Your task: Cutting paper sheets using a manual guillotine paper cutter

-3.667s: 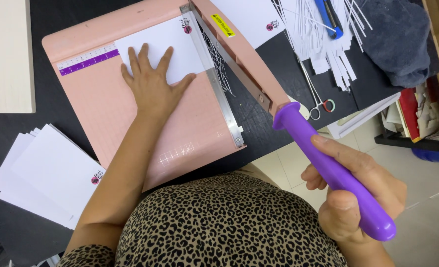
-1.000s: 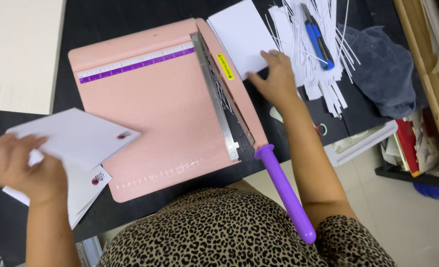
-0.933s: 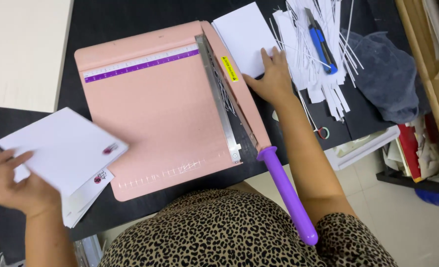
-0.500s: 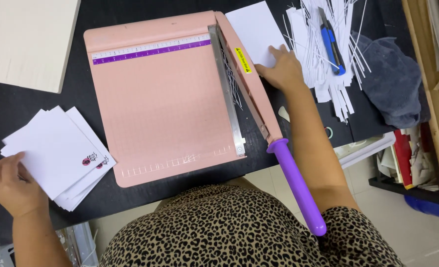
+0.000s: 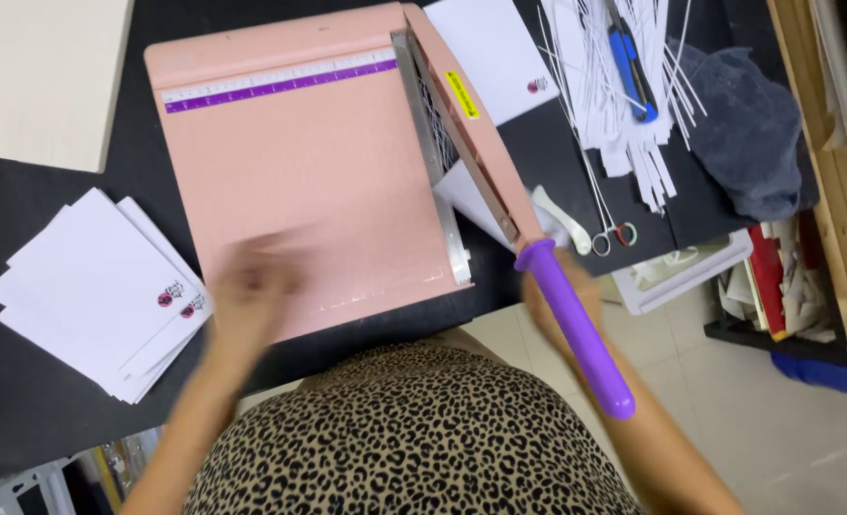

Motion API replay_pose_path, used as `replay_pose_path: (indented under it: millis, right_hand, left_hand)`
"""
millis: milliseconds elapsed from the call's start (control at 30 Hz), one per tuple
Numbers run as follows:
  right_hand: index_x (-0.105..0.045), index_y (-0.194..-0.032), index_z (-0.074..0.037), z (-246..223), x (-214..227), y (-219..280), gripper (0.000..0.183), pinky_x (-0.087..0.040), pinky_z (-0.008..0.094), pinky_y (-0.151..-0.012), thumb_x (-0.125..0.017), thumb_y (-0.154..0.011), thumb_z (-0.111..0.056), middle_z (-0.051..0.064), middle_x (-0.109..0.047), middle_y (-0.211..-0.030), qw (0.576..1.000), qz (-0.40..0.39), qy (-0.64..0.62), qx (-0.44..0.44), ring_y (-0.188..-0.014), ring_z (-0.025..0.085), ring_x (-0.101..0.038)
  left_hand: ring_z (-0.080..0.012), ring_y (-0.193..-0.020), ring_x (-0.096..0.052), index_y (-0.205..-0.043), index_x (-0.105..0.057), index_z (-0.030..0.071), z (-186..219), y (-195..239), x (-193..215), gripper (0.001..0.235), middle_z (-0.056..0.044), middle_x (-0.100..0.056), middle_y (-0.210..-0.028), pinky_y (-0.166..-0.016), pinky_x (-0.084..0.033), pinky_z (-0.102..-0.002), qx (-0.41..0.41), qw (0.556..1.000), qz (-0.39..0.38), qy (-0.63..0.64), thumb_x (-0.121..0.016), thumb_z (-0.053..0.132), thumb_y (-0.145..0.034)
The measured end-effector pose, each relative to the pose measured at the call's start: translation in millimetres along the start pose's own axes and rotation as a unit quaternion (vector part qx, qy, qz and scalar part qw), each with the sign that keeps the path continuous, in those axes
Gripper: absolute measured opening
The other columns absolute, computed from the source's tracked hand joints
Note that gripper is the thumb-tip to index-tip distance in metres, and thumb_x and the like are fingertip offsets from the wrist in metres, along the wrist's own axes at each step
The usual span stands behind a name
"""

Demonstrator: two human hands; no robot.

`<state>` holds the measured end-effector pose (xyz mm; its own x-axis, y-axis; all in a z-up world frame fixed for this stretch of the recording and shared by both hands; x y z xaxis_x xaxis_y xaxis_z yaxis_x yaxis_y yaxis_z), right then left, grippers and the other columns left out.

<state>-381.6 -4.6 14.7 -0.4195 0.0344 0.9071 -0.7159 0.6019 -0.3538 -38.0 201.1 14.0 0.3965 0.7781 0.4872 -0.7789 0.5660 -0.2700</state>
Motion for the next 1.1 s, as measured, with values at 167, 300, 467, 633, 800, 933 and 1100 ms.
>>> replay_pose_path:
  millis: [167,300,467,633,800,933,1100]
  right_hand:
    - [-0.071,-0.127,-0.004,-88.4,-45.2,12.8,0.034,-0.045,0.047,-0.113,-0.055,-0.099,-0.015,0.017,-0.072,-0.130,0.983,0.091,0.010,0.160,-0.121,0.029,-0.069]
    - [-0.072,-0.128,-0.009,-116.6,-33.3,-13.3,0.032,-0.030,0.057,-0.122,-0.063,-0.099,-0.017,0.010,-0.068,-0.140,0.989,0.058,-0.076,0.115,-0.133,0.030,-0.061]
    - [-0.077,-0.116,0.000,-90.9,14.0,2.1,0.035,-0.059,0.047,-0.098,-0.073,-0.090,-0.023,0.015,-0.078,-0.114,0.975,0.121,-0.187,0.000,-0.105,0.033,-0.076]
    - [-0.066,-0.130,0.008,-62.8,43.1,41.2,0.052,-0.057,0.043,-0.092,-0.073,-0.085,-0.017,0.014,-0.076,-0.095,0.955,0.167,-0.243,-0.031,-0.095,0.032,-0.074]
    - [-0.057,-0.128,0.008,-65.0,95.7,28.1,0.066,-0.061,0.039,-0.064,-0.041,-0.108,-0.053,0.014,-0.068,-0.074,0.954,0.250,-0.161,0.039,-0.072,0.034,-0.074]
    - [-0.062,-0.108,0.011,-73.5,118.9,4.8,0.058,-0.051,0.031,-0.047,-0.035,-0.113,-0.040,0.018,-0.064,-0.066,0.942,0.295,-0.147,0.063,-0.056,0.029,-0.067]
    - [-0.053,-0.120,0.006,-101.5,161.8,-30.1,0.036,-0.063,0.026,-0.052,-0.049,-0.111,-0.029,0.024,-0.068,-0.087,0.934,0.268,-0.233,-0.047,-0.069,0.028,-0.077]
  left_hand:
    - [-0.0365,-0.102,-0.072,-0.157,-0.012,-0.009,77.8,32.9,-100.6,0.096,-0.030,-0.064,-0.118,-0.088,-0.064,-0.048,0.214,0.851,-0.370,0.305,-0.073,0.022,-0.091]
    - [-0.0246,-0.101,-0.068,-0.148,-0.031,-0.003,-14.4,9.5,-142.5,0.061,-0.018,-0.066,-0.118,-0.081,-0.063,-0.036,0.147,0.904,-0.253,0.311,-0.064,0.002,-0.098]
    - [-0.0191,-0.071,-0.069,-0.167,-0.012,0.016,-49.3,-82.7,-119.3,0.099,-0.010,-0.070,-0.094,-0.062,-0.056,-0.030,-0.030,0.990,-0.124,0.066,-0.077,-0.007,-0.096]
    - [-0.0278,-0.091,-0.058,-0.117,-0.074,0.014,-48.8,-121.9,-124.2,0.033,-0.003,-0.053,-0.094,-0.084,-0.048,-0.043,-0.236,0.952,-0.069,-0.185,-0.085,0.021,-0.087]
    - [-0.0511,-0.136,-0.038,-0.136,-0.066,0.000,-2.5,-124.1,-103.5,0.036,-0.031,-0.042,-0.146,-0.111,-0.038,-0.067,-0.324,0.927,-0.171,-0.085,-0.066,0.014,-0.103]
    - [-0.0415,-0.155,0.002,-0.163,-0.035,0.015,9.7,-124.6,-111.1,0.092,-0.019,-0.013,-0.171,-0.122,-0.001,-0.068,-0.294,0.859,-0.380,-0.175,-0.050,0.071,-0.092]
    - [-0.0403,-0.156,0.002,-0.164,-0.029,0.017,10.6,-126.6,-134.7,0.107,-0.019,-0.011,-0.171,-0.123,0.003,-0.060,-0.260,0.844,-0.410,-0.228,-0.051,0.083,-0.083]
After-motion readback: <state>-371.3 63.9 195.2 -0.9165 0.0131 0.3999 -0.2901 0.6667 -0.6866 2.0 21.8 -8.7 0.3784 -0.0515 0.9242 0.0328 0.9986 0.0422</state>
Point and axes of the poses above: each hand's wrist, its own y-axis away from the middle knuckle, its own x-axis out of the back of the hand, z = x × y, the point moved 3 cm from there along -y, towards the middle knuckle
